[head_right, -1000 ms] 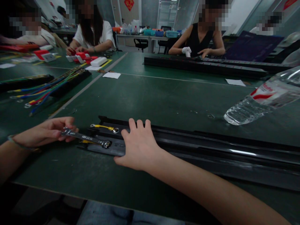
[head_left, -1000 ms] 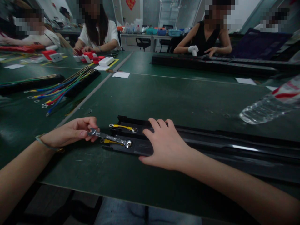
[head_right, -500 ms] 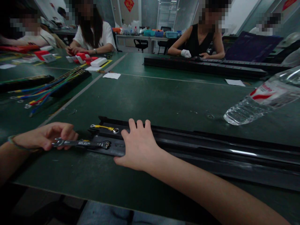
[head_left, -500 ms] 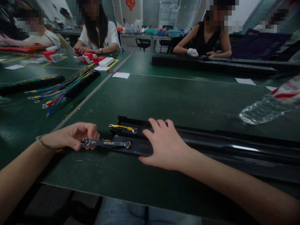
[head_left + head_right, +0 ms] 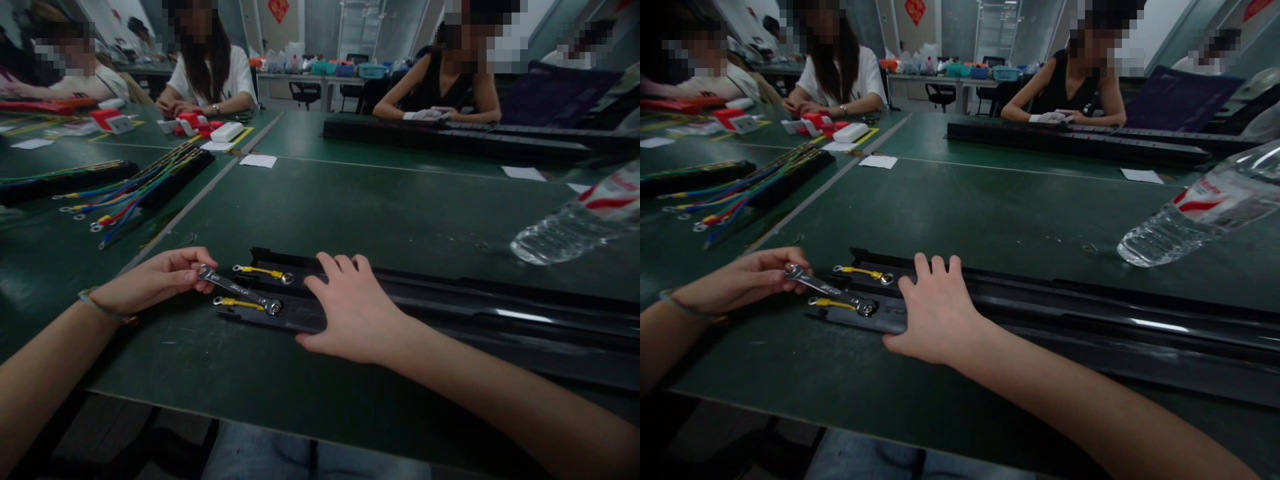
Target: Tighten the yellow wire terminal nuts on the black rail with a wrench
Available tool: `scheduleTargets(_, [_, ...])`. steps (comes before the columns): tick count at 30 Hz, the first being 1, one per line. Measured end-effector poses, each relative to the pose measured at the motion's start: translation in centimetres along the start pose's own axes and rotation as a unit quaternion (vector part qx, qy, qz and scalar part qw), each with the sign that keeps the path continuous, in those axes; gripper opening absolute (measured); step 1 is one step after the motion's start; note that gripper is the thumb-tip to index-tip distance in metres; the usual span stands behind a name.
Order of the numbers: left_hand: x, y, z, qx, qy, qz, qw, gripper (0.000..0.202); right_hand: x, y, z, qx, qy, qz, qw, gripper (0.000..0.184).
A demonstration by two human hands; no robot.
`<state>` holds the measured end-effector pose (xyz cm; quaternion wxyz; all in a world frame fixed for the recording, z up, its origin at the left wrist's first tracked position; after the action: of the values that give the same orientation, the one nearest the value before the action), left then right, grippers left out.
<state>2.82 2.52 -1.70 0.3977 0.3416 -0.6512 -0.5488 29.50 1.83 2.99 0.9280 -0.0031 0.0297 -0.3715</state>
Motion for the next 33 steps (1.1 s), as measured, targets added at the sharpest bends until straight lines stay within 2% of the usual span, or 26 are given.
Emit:
scheduleTargets(7, [0.00, 0.03, 0.00, 0.015, 0.022, 0.008, 1.000, 0.020, 0.01, -0.03, -0.19, 0.005, 0.004, 0.001, 1.000, 0.067])
scheduleTargets(21, [0.04, -0.05, -0.04, 0.018, 0.011, 0.015, 1.000, 0.019, 0.01, -0.04, -0.11, 0.000, 0.006, 0.002, 1.000, 0.065])
scheduleTargets(33, [0.29, 0.29, -0.78, -0.014, -0.075, 0.027, 0.997, 0.020, 0.08, 0.04, -0.16, 0.004, -0.011, 0.001, 1.000, 0.068])
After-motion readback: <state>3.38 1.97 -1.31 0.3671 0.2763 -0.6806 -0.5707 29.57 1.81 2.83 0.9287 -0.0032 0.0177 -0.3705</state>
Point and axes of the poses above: each hand's wrist, its own x-axis away from the middle knuckle, its own z-axis out of the back of the hand, y = z × x, the point moved 4 cm from there along -x, towards the middle knuckle, and after that the axes turned 1 degree about -y, right-handed, at the moved point
